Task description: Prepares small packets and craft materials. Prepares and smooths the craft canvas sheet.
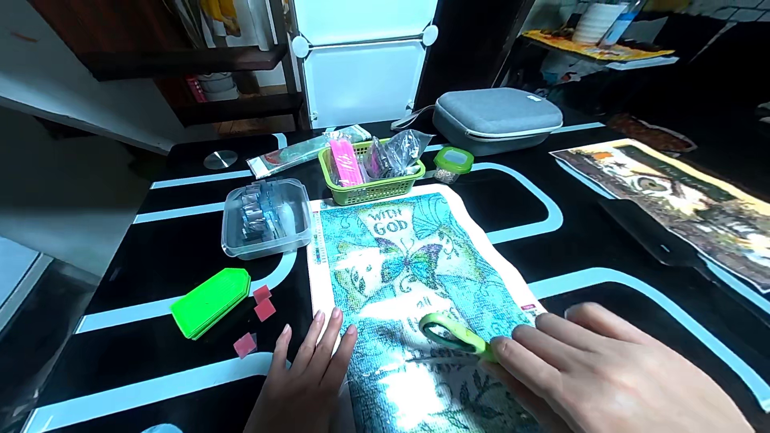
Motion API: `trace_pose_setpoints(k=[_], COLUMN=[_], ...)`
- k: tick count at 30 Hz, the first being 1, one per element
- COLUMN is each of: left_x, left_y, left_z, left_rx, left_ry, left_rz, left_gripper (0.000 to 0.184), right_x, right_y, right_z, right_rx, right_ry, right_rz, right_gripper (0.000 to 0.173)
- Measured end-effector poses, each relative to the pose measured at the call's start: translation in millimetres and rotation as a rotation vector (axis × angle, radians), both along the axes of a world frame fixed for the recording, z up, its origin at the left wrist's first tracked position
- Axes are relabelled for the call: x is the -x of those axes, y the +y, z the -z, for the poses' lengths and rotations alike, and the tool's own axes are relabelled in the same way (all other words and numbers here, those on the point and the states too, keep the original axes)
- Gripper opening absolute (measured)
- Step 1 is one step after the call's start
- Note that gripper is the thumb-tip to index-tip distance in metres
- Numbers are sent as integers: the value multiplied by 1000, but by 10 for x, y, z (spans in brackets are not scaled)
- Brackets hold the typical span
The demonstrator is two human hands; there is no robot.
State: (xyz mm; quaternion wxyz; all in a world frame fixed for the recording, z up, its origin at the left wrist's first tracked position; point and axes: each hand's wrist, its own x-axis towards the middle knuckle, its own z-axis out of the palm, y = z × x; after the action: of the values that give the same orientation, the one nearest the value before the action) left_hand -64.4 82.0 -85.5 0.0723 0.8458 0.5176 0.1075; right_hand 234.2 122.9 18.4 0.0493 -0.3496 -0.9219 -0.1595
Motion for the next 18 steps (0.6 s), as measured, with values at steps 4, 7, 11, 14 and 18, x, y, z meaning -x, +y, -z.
trace_pose_setpoints(k=[4,7,11,14,18], left_x=[-2,2,6,8,-19], left_y=[2,3,4,6,-9], left_z=[-2,1,1,25,43], left_rx=[7,-5,18,-8,-21], left_ry=[-8,-3,-19,-37,-52], left_rz=[3,4,1,2,-12], left_gripper=[106,106,107,105,106], right_x=[117,179,223,232,235], right_y=[-94,-125,-166,-179,-86], right_z=[-117,-148,-177,-246,-420], right_rx=[70,105,183,310,618], right_ry=[-58,-91,-96,-92,-122], right_rz=[45,87,156,235,382], right_gripper=[27,28,28,31,38])
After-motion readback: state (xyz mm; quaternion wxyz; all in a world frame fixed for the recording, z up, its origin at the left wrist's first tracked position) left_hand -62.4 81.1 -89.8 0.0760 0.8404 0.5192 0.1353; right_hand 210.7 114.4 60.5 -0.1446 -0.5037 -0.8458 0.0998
